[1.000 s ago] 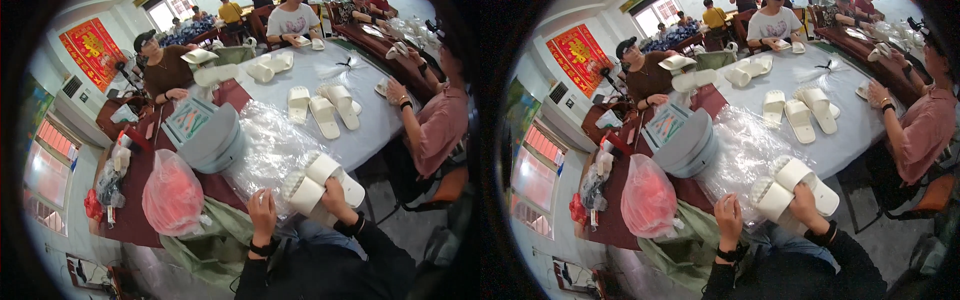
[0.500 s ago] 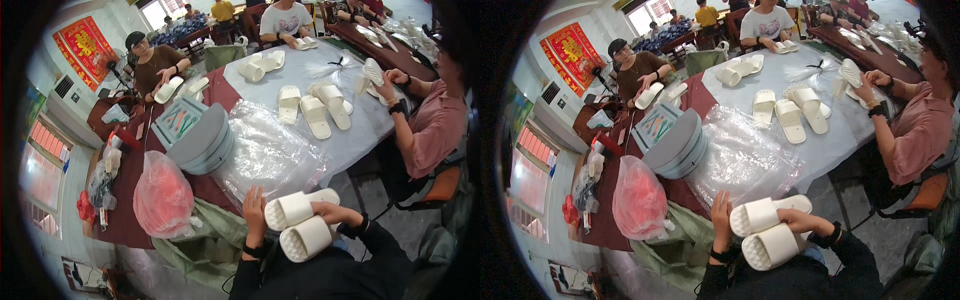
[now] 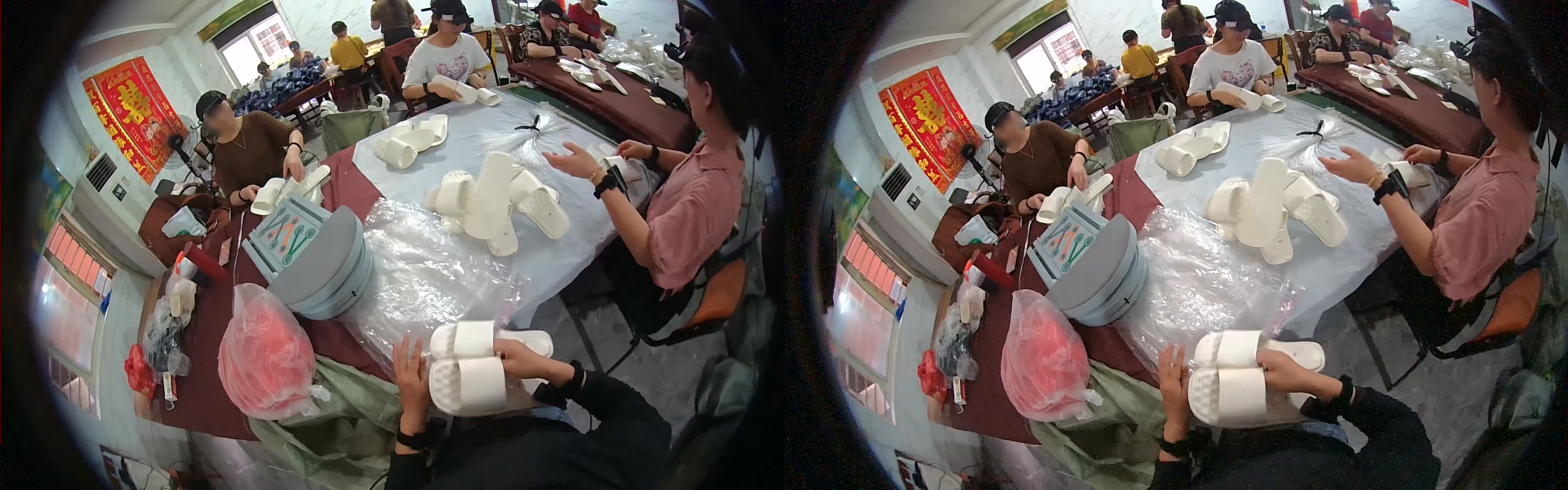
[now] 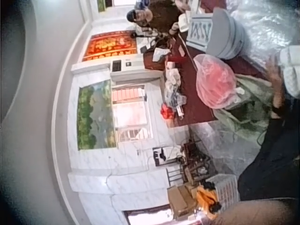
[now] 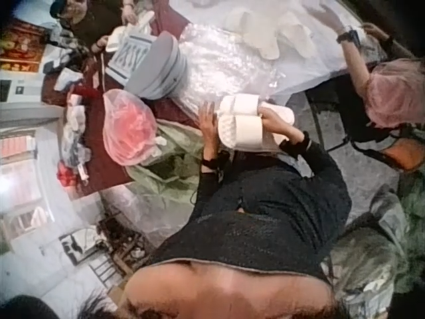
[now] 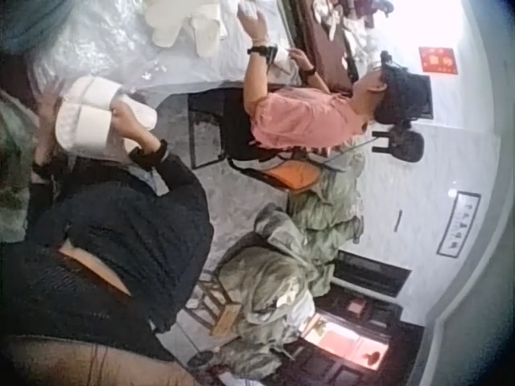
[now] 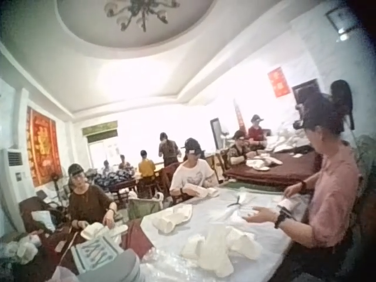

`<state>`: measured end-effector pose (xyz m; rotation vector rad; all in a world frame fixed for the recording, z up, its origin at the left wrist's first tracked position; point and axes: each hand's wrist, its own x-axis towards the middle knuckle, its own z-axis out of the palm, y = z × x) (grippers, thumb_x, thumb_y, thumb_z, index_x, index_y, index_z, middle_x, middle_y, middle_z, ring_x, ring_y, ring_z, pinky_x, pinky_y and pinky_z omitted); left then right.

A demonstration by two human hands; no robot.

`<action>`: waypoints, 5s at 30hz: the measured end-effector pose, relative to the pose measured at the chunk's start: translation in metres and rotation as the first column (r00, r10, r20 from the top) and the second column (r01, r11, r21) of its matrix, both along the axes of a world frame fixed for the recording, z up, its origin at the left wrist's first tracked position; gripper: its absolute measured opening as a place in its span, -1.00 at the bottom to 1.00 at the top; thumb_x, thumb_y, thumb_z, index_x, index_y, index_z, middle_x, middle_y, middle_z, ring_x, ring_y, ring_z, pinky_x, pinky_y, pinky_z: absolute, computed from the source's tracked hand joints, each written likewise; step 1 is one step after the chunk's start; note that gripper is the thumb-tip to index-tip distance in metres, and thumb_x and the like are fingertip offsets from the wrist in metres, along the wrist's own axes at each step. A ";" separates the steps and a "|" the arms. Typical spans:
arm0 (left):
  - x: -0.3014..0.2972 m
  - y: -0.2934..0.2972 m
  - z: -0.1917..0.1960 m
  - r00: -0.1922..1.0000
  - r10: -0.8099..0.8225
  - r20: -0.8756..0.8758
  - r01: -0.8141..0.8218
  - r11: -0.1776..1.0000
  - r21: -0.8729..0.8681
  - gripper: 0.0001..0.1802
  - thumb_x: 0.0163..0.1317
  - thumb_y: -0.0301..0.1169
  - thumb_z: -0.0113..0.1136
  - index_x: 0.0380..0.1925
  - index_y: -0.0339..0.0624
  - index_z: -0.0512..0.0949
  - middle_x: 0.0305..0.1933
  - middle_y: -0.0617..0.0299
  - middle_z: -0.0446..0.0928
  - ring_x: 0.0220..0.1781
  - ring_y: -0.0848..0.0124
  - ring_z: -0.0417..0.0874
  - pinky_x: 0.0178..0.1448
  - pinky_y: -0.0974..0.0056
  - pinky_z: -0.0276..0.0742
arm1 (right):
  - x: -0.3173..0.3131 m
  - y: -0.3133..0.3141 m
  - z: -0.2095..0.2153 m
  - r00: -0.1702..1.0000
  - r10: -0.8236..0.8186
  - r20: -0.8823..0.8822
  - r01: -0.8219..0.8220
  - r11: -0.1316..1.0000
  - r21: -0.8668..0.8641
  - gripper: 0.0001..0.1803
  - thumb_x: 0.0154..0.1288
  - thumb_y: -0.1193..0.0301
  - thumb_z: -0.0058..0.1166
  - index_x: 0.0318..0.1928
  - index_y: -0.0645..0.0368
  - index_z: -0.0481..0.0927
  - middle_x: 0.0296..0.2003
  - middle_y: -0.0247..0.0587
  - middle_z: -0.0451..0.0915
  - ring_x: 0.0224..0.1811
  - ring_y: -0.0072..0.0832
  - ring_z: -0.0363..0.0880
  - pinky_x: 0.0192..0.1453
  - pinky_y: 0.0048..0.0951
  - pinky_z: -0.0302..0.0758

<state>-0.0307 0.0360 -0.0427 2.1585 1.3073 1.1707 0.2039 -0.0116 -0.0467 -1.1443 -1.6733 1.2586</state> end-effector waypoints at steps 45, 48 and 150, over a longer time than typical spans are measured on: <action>0.001 -0.054 -0.017 0.531 0.394 0.750 0.597 0.455 -0.661 -0.52 0.30 -0.42 0.02 0.19 -0.22 0.17 0.07 0.07 0.40 -0.02 0.27 0.51 -0.07 0.14 0.51 | -0.116 0.079 -0.013 0.748 -0.474 -0.466 0.261 0.854 -0.450 -0.53 0.21 0.26 0.05 0.09 0.19 0.43 -0.17 0.06 0.54 -0.10 -0.12 0.50 -0.03 -0.29 0.41; -0.003 -0.046 -0.019 0.427 0.446 0.787 0.683 0.411 -0.604 -0.59 0.30 -0.47 0.01 0.13 -0.25 0.25 0.05 0.07 0.43 -0.01 0.26 0.53 -0.05 0.11 0.52 | -0.097 0.107 -0.061 0.975 -0.192 -0.111 0.201 0.977 0.073 -0.55 0.24 0.36 0.00 0.11 0.28 0.37 0.01 0.16 0.44 0.06 -0.06 0.44 0.11 -0.22 0.37; -0.022 0.027 -0.051 0.772 0.184 -0.608 -0.157 0.983 0.097 -0.47 0.24 0.02 -0.03 0.24 0.34 0.29 0.36 -0.08 0.08 0.35 -0.18 0.08 0.31 -0.33 -0.11 | 0.073 0.210 0.005 0.493 -0.803 0.336 0.563 0.588 0.581 -0.43 0.11 0.24 0.13 0.10 0.25 0.34 -0.05 0.02 0.48 0.03 -0.03 0.42 0.02 -0.15 0.39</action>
